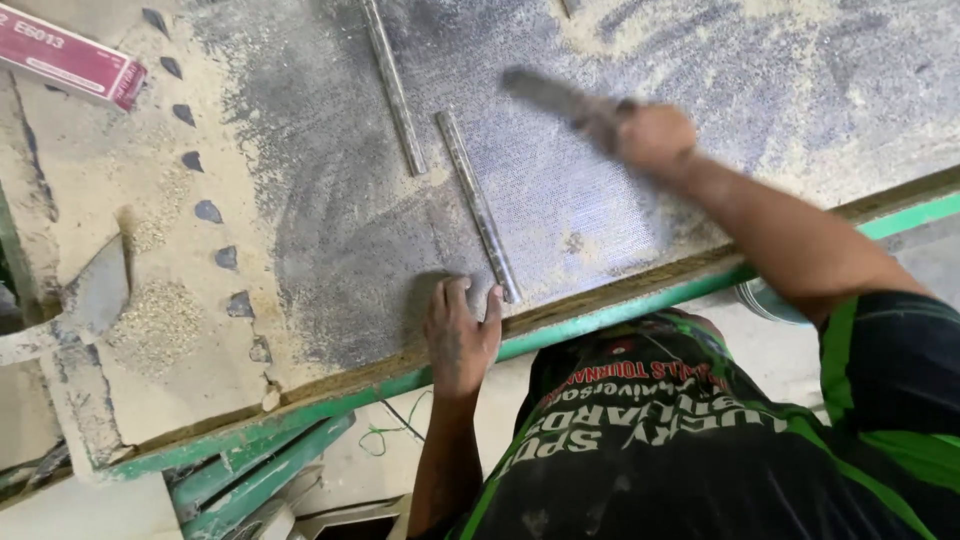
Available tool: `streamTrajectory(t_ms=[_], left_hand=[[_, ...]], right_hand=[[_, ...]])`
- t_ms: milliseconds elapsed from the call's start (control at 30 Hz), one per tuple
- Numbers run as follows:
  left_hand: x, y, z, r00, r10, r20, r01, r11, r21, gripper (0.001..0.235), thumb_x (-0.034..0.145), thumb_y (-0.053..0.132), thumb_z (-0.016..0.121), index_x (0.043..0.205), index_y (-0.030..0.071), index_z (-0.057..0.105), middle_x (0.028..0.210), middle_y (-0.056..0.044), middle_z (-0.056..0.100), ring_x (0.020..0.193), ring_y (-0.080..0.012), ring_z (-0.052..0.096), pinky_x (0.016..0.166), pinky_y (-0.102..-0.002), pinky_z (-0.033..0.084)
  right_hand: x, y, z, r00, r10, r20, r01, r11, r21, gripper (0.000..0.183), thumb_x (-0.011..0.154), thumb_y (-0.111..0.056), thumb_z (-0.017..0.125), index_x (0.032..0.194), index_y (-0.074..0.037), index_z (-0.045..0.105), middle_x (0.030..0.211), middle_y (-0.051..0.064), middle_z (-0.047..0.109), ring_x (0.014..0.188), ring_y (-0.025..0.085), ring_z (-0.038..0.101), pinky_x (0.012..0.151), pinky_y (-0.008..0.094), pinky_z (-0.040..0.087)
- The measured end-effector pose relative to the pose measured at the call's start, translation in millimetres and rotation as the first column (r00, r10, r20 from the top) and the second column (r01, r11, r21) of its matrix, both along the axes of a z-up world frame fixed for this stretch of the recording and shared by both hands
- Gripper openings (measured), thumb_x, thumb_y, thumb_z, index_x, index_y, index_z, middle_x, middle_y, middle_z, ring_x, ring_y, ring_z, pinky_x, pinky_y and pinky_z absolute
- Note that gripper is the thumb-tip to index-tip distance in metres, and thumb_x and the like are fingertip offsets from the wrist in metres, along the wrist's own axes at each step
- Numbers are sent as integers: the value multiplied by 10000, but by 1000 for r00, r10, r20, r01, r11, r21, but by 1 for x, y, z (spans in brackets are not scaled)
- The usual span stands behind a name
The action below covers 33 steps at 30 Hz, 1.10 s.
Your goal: Manually clearing and sorting fine grain or material on a mesh shaker screen using a handheld scraper.
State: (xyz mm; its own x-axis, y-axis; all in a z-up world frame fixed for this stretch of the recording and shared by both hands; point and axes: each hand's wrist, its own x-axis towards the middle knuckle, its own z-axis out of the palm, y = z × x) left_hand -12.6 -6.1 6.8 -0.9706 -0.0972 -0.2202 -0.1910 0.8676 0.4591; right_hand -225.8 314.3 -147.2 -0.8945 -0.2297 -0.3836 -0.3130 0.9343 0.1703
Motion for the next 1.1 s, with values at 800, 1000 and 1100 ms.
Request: streamTrajectory(t_ms=[800, 1000, 1100], left_hand=[[1, 4, 9, 996, -18, -88, 19, 1000, 6, 478, 1010, 469, 600, 1190, 27, 604, 1226, -194, 612, 1175, -391, 593, 964, -552, 473], [-1, 7, 6, 1000, -1, 8, 1, 1000, -27, 454, 994, 436, 619, 1179, 22, 606, 1220, -204, 618, 1169, -365, 600, 973, -551, 454], [2, 5, -4, 997, 7, -73, -9, 1000, -19, 445, 1000, 428, 642, 1173, 20, 603, 1225, -200, 624, 1155, -367, 609, 974, -535, 458]], right_hand=[[51, 352, -96, 845, -524, -103, 515, 851, -105, 646, 1219, -547, 314, 1059, -46, 688, 686, 139, 648, 516, 214, 575, 382, 355, 433], [102, 172, 7, 925, 365, 103, -350, 927, -135, 786, 799, -854, 303, 1196, -279, 662, 683, 47, 687, 556, 208, 644, 524, 381, 560], [81, 206, -51, 904, 337, 264, -346, 938, -13, 786, 862, -915, 288, 1056, -266, 686, 688, -9, 717, 558, 100, 647, 486, 269, 531]])
